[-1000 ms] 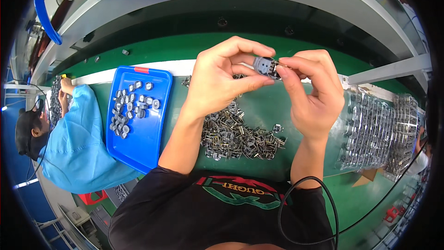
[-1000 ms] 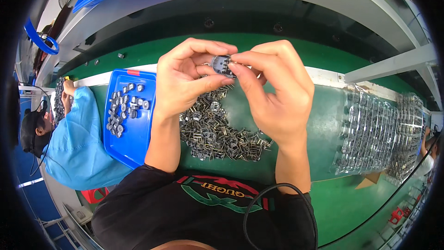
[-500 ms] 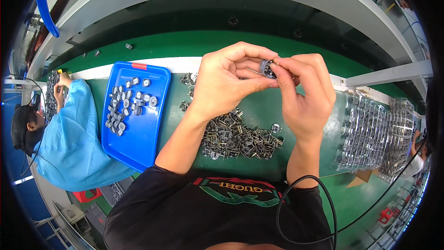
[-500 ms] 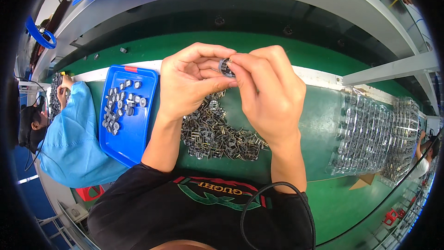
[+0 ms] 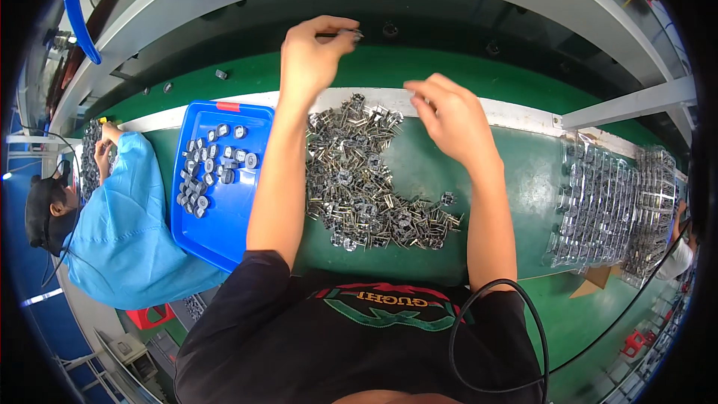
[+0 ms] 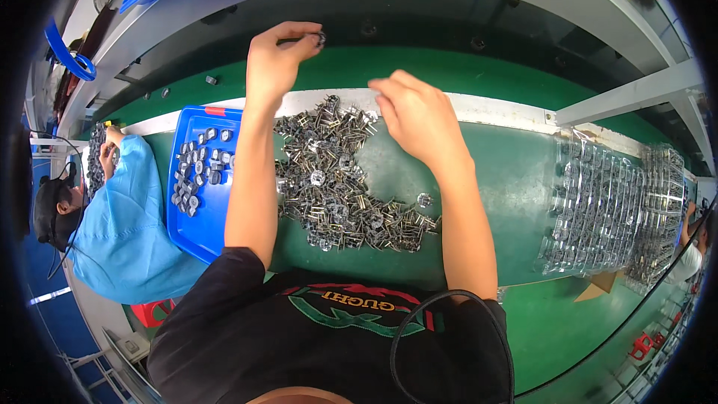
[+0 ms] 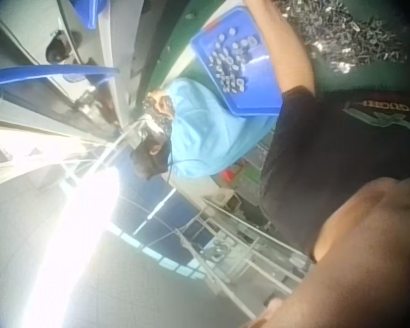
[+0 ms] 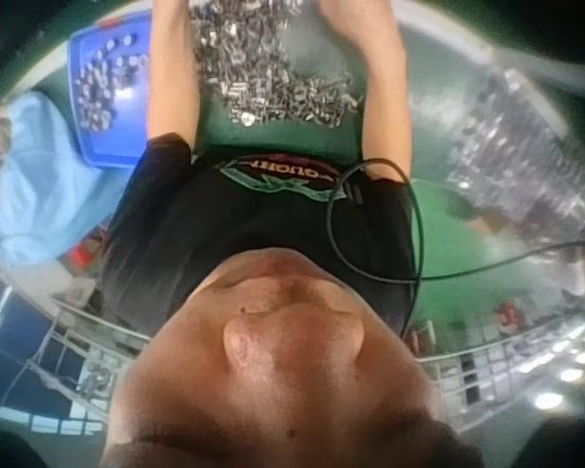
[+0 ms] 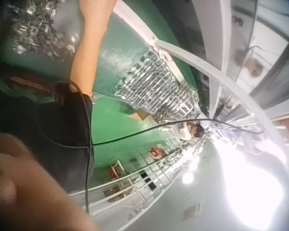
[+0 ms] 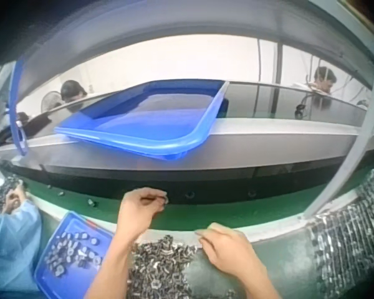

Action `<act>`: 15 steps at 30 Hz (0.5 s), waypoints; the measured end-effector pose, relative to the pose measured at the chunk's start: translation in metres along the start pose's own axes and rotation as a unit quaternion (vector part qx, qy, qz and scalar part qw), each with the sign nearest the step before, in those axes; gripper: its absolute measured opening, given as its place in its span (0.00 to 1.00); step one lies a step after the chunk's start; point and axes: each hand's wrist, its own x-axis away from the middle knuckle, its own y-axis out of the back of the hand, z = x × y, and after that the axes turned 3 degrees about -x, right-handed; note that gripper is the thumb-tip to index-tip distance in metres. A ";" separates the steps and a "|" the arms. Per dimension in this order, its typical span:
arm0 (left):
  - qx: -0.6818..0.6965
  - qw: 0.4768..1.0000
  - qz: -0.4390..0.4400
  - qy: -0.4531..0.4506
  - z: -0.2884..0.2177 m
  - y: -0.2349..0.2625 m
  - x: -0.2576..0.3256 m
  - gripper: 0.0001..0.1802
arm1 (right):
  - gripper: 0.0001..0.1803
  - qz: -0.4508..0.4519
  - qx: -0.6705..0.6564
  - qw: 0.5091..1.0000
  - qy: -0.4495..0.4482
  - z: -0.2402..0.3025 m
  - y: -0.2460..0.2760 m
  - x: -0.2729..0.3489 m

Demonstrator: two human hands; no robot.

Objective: Manually assembling small electronic parts on a production line.

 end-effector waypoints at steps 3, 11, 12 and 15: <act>-0.140 0.988 -0.028 0.050 0.041 0.014 -0.042 0.11 | 0.10 0.097 0.037 0.994 -0.043 -0.018 -0.018 0.003; -0.319 0.942 -0.094 0.044 0.131 0.032 -0.087 0.14 | 0.10 0.155 0.023 0.984 -0.086 -0.022 -0.034 0.004; -0.313 0.944 -0.094 0.042 0.136 0.031 -0.087 0.14 | 0.10 0.160 0.008 0.984 -0.083 -0.024 -0.031 0.005; -0.300 0.948 -0.089 0.061 0.125 0.030 -0.083 0.15 | 0.12 0.195 -0.019 0.975 -0.101 -0.025 -0.024 0.004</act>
